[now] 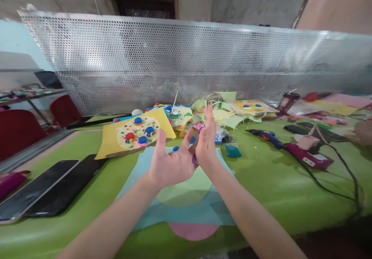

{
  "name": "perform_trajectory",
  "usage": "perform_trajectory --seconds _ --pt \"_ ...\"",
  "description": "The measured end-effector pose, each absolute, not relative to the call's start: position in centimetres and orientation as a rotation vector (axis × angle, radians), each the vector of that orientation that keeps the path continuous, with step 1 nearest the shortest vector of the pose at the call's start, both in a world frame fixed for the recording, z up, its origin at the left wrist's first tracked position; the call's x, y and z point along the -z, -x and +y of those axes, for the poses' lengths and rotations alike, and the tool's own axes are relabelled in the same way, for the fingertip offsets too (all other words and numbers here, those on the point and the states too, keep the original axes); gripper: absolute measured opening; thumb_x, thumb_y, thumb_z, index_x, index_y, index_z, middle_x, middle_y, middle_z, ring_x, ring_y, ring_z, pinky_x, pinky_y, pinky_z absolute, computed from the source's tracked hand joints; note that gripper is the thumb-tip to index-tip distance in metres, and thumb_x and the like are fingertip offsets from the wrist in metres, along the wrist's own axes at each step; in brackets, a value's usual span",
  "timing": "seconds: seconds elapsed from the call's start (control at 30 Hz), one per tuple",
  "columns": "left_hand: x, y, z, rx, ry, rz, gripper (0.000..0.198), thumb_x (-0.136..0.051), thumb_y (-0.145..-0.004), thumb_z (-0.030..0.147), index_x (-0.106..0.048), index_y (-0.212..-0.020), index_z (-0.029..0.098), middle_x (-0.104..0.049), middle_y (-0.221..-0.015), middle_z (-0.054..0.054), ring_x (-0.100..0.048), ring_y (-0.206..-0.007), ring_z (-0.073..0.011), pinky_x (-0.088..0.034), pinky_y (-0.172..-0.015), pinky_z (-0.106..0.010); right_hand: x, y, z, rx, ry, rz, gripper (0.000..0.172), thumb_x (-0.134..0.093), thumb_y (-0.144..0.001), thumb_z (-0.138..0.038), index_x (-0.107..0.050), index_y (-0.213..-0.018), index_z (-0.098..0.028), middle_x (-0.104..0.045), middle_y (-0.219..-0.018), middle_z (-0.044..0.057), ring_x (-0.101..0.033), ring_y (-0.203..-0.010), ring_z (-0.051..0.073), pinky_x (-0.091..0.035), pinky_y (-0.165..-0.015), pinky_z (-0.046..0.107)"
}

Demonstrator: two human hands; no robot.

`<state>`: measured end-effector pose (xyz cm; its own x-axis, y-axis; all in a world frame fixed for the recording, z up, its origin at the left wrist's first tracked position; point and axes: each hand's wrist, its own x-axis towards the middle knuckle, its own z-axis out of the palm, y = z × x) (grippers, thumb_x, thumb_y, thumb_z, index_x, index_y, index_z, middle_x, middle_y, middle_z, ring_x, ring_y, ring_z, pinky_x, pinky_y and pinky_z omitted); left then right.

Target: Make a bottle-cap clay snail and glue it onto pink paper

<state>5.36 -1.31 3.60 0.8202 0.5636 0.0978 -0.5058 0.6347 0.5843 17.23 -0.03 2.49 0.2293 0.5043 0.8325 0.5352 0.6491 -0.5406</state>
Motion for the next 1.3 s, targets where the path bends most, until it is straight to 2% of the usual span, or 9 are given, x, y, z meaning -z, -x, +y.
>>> perform_trajectory --seconds 0.1,0.3,0.43,0.53,0.7,0.87,1.0,1.13,1.3 --pt "-3.4 -5.4 -1.0 -0.661 -0.683 0.121 0.088 -0.03 -0.065 0.084 -0.028 -0.137 0.033 -0.043 -0.137 0.002 -0.028 -0.131 -0.0201 -0.015 -0.106 -0.03 -2.6 -17.1 -0.2 0.064 0.931 -1.457 0.064 -0.009 -0.089 -0.059 -0.007 -0.144 -0.026 -0.024 -0.147 0.008 -0.022 -0.134 0.025 -0.015 -0.106 0.053" --pt "-3.3 -5.6 -0.9 -0.68 -0.772 0.12 0.086 -0.022 -0.068 0.084 -0.014 -0.141 0.037 -0.035 -0.142 0.004 -0.025 -0.134 -0.0244 -0.022 -0.105 -0.038 -2.3 -16.6 -0.7 -0.013 0.911 -1.526 0.065 -0.007 -0.088 -0.061 -0.006 -0.144 -0.029 -0.021 -0.149 0.005 -0.019 -0.135 0.025 -0.019 -0.105 0.053" --pt "-3.0 -5.9 -1.0 -0.667 -0.776 0.181 0.085 -0.022 -0.068 0.084 -0.026 -0.137 0.036 -0.037 -0.14 0.003 -0.023 -0.134 -0.0248 -0.022 -0.105 -0.038 -2.0 -15.9 -0.8 -0.085 0.923 -1.511 0.064 -0.01 -0.088 -0.062 -0.008 -0.144 -0.03 -0.02 -0.15 0.003 -0.016 -0.136 0.023 -0.012 -0.108 0.051" --pt "-3.0 -6.1 -0.8 -0.686 -0.709 0.222 0.079 -0.022 -0.071 0.081 -0.037 -0.131 0.033 -0.041 -0.137 0.002 -0.024 -0.133 -0.0238 -0.022 -0.105 -0.039 -2.1 -15.8 -0.3 -0.338 0.887 -1.408 0.068 -0.015 -0.085 -0.066 -0.02 -0.142 -0.031 -0.023 -0.149 0.0 -0.013 -0.137 0.022 -0.005 -0.11 0.049" --pt "-3.3 -5.7 -0.1 -0.744 -0.694 0.166 0.07 -0.02 -0.074 0.077 -0.055 -0.11 0.028 -0.054 -0.124 -0.001 -0.031 -0.127 -0.0231 -0.026 -0.103 -0.045 -3.2 -16.7 1.2 -1.034 0.673 -1.067 0.084 -0.002 -0.075 -0.075 -0.031 -0.137 -0.026 -0.042 -0.138 0.008 -0.029 -0.132 0.026 -0.022 -0.104 0.056" --pt "-3.1 -5.3 0.0 -0.68 -0.693 0.144 0.075 -0.02 -0.072 0.079 -0.053 -0.114 0.027 -0.053 -0.126 -0.001 -0.03 -0.129 -0.0226 -0.025 -0.103 -0.041 -2.6 -16.4 0.7 -0.613 0.768 -1.195 0.07 -0.009 -0.082 -0.07 -0.026 -0.139 -0.032 -0.036 -0.142 0.003 -0.024 -0.134 0.023 -0.014 -0.107 0.054" --pt "-2.8 -5.6 -0.3 -0.654 -0.713 0.199 0.083 -0.022 -0.069 0.083 -0.037 -0.132 0.032 -0.044 -0.136 0.003 -0.025 -0.133 -0.0219 -0.024 -0.104 -0.034 -2.1 -15.8 -0.3 -0.223 0.828 -1.414 0.06 -0.011 -0.088 -0.062 -0.019 -0.141 -0.036 -0.026 -0.147 -0.002 -0.016 -0.136 0.021 -0.011 -0.109 0.049" --pt "-2.8 -6.3 -0.9 -0.658 -0.7 0.255 0.082 -0.015 -0.071 0.082 -0.026 -0.138 0.036 -0.039 -0.14 0.006 -0.025 -0.133 -0.0217 -0.023 -0.105 -0.032 -1.8 -15.5 -0.2 -0.427 0.823 -1.278 0.062 -0.014 -0.086 -0.066 -0.027 -0.138 -0.037 -0.029 -0.146 -0.003 -0.013 -0.137 0.021 -0.006 -0.109 0.05" --pt "-2.6 -7.1 -1.4 -0.702 -0.701 0.219 0.071 -0.017 -0.076 0.077 -0.041 -0.13 0.038 -0.04 -0.139 0.008 -0.023 -0.134 -0.0231 -0.018 -0.107 -0.036 -1.8 -15.1 0.8 -0.618 0.817 -1.087 0.06 -0.02 -0.084 -0.067 -0.035 -0.134 -0.038 -0.033 -0.143 -0.004 -0.016 -0.136 0.018 -0.003 -0.111 0.045"
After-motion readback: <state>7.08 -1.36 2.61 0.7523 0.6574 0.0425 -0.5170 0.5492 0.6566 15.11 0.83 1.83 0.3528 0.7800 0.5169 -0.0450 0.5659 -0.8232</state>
